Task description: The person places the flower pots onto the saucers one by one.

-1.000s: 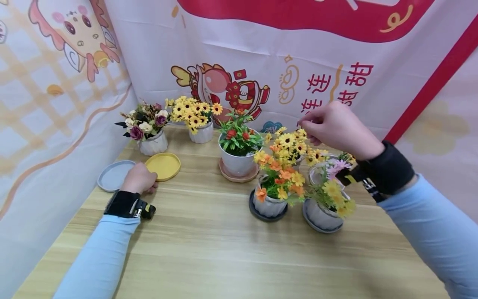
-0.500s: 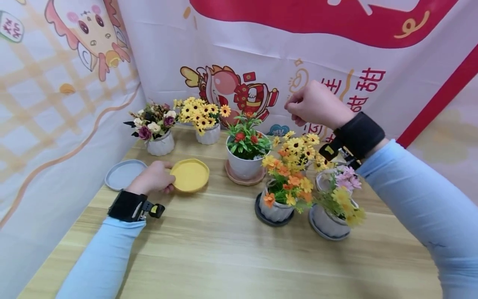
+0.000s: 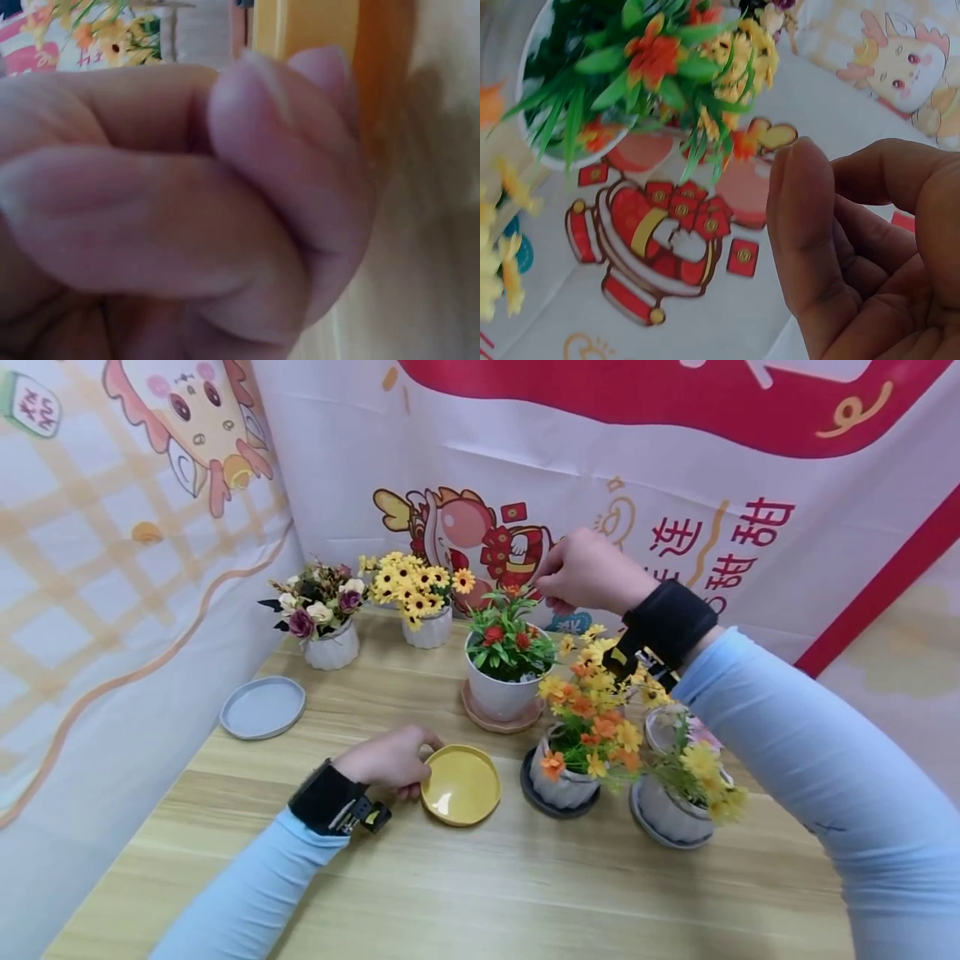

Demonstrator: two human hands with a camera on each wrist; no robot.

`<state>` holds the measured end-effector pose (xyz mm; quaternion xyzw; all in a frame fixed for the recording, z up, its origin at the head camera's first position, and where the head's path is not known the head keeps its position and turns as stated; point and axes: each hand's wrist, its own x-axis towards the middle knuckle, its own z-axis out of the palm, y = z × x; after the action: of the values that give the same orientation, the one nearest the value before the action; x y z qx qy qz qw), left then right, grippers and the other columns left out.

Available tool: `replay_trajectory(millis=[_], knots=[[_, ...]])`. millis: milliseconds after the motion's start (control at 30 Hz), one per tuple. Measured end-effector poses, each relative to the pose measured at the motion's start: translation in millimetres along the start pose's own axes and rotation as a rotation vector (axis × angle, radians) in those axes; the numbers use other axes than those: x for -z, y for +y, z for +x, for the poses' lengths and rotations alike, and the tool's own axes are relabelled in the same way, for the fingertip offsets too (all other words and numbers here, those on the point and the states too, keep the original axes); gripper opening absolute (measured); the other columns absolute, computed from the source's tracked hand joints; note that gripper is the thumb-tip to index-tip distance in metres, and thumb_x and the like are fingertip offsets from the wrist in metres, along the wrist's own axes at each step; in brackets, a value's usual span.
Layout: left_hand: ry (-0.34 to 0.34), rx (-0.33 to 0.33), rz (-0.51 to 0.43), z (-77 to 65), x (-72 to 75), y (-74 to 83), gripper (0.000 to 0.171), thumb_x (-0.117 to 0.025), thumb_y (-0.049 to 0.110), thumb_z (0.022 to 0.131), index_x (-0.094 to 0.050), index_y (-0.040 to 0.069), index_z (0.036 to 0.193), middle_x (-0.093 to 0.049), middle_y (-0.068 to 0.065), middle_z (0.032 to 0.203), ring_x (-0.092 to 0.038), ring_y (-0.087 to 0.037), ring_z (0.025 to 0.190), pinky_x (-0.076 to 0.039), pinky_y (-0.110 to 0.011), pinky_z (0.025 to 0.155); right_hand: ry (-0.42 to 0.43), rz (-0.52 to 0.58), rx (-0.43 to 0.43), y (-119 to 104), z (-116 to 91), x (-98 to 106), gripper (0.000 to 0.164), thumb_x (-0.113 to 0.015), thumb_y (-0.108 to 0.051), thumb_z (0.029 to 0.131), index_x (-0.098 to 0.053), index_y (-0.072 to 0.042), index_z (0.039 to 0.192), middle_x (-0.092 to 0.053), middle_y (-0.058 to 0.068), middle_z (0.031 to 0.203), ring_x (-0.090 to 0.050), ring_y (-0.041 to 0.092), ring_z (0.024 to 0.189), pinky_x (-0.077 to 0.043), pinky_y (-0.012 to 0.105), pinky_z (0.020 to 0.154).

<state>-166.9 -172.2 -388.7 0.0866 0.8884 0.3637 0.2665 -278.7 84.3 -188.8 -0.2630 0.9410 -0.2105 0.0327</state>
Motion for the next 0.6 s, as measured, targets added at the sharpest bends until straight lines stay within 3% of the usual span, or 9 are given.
replay_trajectory(millis=[267,467,600], knots=[[0.065,0.028,-0.017,4.7,-14.6,8.6,0.046,-0.058,-0.008,0.083,-0.053,0.000,0.128,-0.065,-0.011,0.063,-0.053,-0.015,0.042,-0.045,-0.022,0.037,-0.018,-0.030,0.003,-5,36,-8,0.023,-0.057,-0.010,0.096,-0.075,-0.001,0.087,-0.068,0.009,0.070,-0.065,0.018,0.062,-0.055,0.027,0.067],[0.070,0.036,-0.035,3.7,-25.9,16.0,0.039,-0.059,-0.006,0.085,-0.053,0.001,0.123,-0.066,-0.012,0.064,-0.053,-0.016,0.042,-0.046,-0.024,0.037,-0.036,-0.082,-0.066,13,87,-14,0.029,-0.058,-0.013,0.095,-0.073,-0.003,0.073,-0.065,0.005,0.061,-0.061,0.016,0.053,-0.048,0.026,0.065],[0.063,0.037,-0.055,-1.2,-36.9,21.7,0.034,-0.059,-0.003,0.087,-0.054,0.003,0.120,-0.065,-0.012,0.065,-0.054,-0.017,0.042,-0.047,-0.024,0.037,-0.107,-0.156,-0.154,34,123,-28,0.031,-0.062,-0.015,0.092,-0.066,-0.009,0.062,-0.057,0.001,0.054,-0.055,0.014,0.046,-0.047,0.025,0.055]])
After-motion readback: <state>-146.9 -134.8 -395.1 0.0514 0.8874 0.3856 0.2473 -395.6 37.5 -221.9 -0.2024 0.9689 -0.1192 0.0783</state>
